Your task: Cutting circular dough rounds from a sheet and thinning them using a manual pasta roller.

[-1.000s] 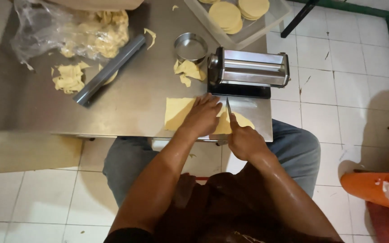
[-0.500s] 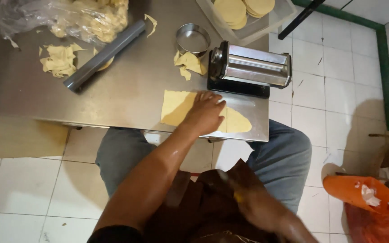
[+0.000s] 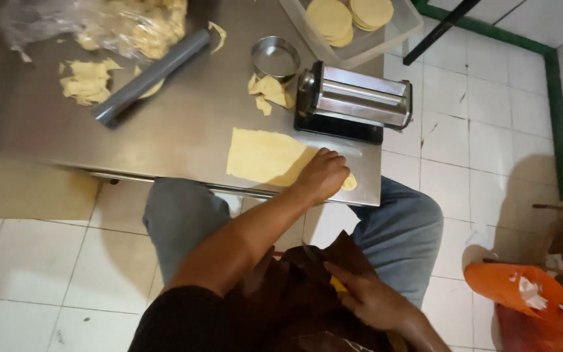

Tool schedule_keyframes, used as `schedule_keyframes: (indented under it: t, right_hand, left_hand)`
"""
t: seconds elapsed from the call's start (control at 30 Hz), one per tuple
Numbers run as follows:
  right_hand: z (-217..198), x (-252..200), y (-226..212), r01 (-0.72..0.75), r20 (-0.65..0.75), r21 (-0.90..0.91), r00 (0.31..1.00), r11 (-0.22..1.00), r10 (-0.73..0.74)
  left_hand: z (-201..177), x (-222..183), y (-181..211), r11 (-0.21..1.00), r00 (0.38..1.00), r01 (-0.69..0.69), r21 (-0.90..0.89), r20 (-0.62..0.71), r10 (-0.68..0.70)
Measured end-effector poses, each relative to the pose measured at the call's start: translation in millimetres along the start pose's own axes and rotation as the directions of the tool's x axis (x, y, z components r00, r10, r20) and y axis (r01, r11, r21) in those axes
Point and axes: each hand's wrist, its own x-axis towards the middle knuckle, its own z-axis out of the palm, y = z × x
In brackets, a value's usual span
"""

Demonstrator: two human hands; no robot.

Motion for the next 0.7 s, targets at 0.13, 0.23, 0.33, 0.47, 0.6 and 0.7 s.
schedule_keyframes:
  t: [0.13,0.23,0.33,0.47,0.6,0.7]
  right_hand:
    - [-29.2,6.1,-10.2,0.039,0.029,0.034,0.999,0.999,-0.04]
    - [-48.5,15.3,-26.5,0.003,0.098,0.133,0.995,0.991,-0.016]
    - [-66.4,42.3,-33.3,0.086,0.075,0.168,0.992,0.982,-0.099]
    - [-91.9,83.4,-68.2,0.124,-0.038,-0.155,0.991,0.98,-0.132]
    - [-106.8,147.8,-55.3,0.459,-0.216,-0.05,0.862,0.887,-0.458]
    - [-123.4,198.4,-29.4,0.477,-0.346,-0.369,0.726,0.798,-0.594]
  left_hand:
    - [-52.1,9.8,-8.1,0.953,0.97,0.232,-0.196,-0.03,-0.243]
    - [-96.6,-9.0,-50.6,0.816,0.88,0.32,-0.481,-0.169,-0.444]
    - [-145.3,-46.7,-114.8,0.779,0.693,0.275,-0.564,-0.445,-0.567]
    - [-234.6,-101.1,-134.8,0.613,0.477,0.482,-0.627,-0.399,-0.783]
    - [-196.5,-125.6,-168.6,0.824,0.413,0.454,-0.339,-0.739,-0.532]
    - [-168.2,-128.4,-163.3,0.69,0.617,0.703,-0.173,-0.332,-0.713]
